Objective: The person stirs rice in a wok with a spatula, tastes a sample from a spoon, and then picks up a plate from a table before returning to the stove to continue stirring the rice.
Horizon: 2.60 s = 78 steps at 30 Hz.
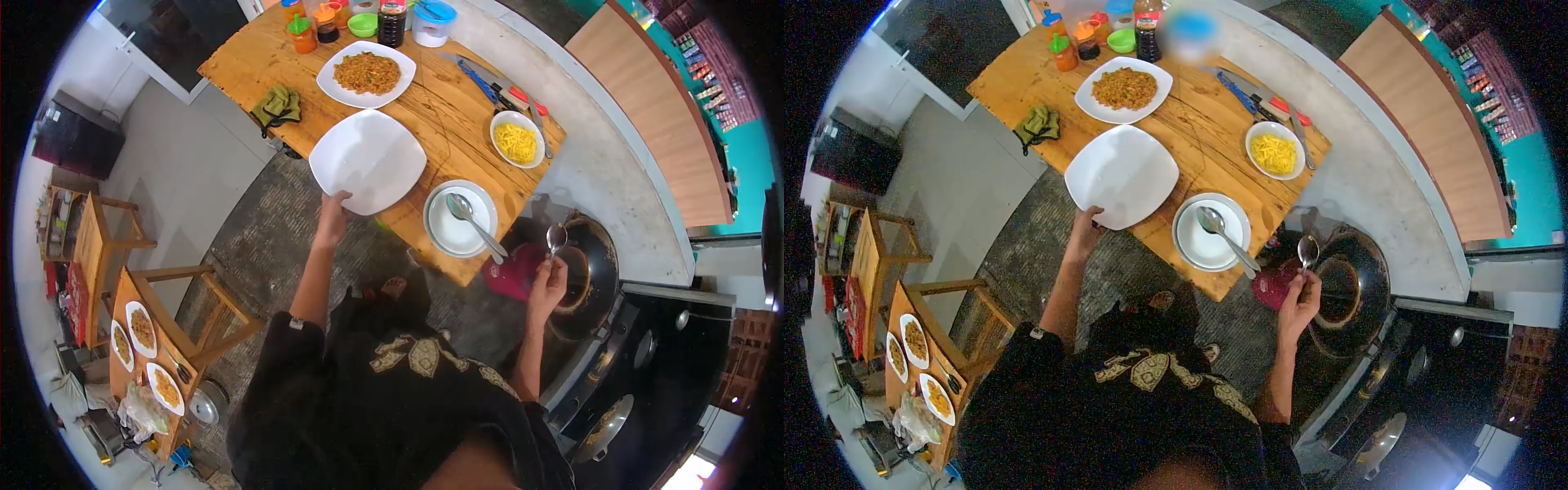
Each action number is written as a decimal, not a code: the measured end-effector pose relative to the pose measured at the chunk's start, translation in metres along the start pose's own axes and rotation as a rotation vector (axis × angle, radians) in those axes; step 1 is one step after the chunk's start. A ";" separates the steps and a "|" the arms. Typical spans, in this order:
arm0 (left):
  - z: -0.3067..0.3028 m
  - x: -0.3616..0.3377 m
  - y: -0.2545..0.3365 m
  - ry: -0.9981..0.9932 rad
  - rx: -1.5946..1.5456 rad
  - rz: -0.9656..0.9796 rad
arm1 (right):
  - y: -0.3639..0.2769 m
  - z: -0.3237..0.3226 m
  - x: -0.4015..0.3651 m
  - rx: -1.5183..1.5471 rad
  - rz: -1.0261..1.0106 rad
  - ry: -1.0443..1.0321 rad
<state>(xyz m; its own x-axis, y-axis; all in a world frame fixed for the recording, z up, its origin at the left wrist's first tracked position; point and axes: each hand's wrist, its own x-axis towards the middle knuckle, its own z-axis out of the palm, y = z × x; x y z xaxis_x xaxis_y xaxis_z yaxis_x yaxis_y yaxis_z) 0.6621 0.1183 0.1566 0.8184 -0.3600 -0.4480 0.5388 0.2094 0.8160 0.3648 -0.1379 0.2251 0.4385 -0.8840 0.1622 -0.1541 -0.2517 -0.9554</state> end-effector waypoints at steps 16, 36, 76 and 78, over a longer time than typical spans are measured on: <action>-0.061 0.023 -0.010 -0.201 0.242 -0.202 | 0.002 0.138 0.122 -0.414 -0.236 -0.568; -0.107 -0.065 -0.126 -0.271 0.618 -0.325 | 0.081 0.210 0.169 -0.298 -0.309 -1.003; 0.207 -0.216 -0.092 -0.932 1.029 -0.275 | 0.236 -0.424 -0.425 -0.413 0.969 -0.378; 0.168 -0.181 -0.030 -0.680 0.934 -0.116 | 0.248 -0.396 -0.417 -0.441 0.989 -0.508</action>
<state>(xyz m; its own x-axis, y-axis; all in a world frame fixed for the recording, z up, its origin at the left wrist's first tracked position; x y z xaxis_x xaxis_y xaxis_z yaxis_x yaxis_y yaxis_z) 0.4646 0.0243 0.2747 0.3452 -0.8065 -0.4800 0.0144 -0.5068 0.8619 -0.2075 0.0124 0.0180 0.2434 -0.5390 -0.8063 -0.8686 0.2488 -0.4286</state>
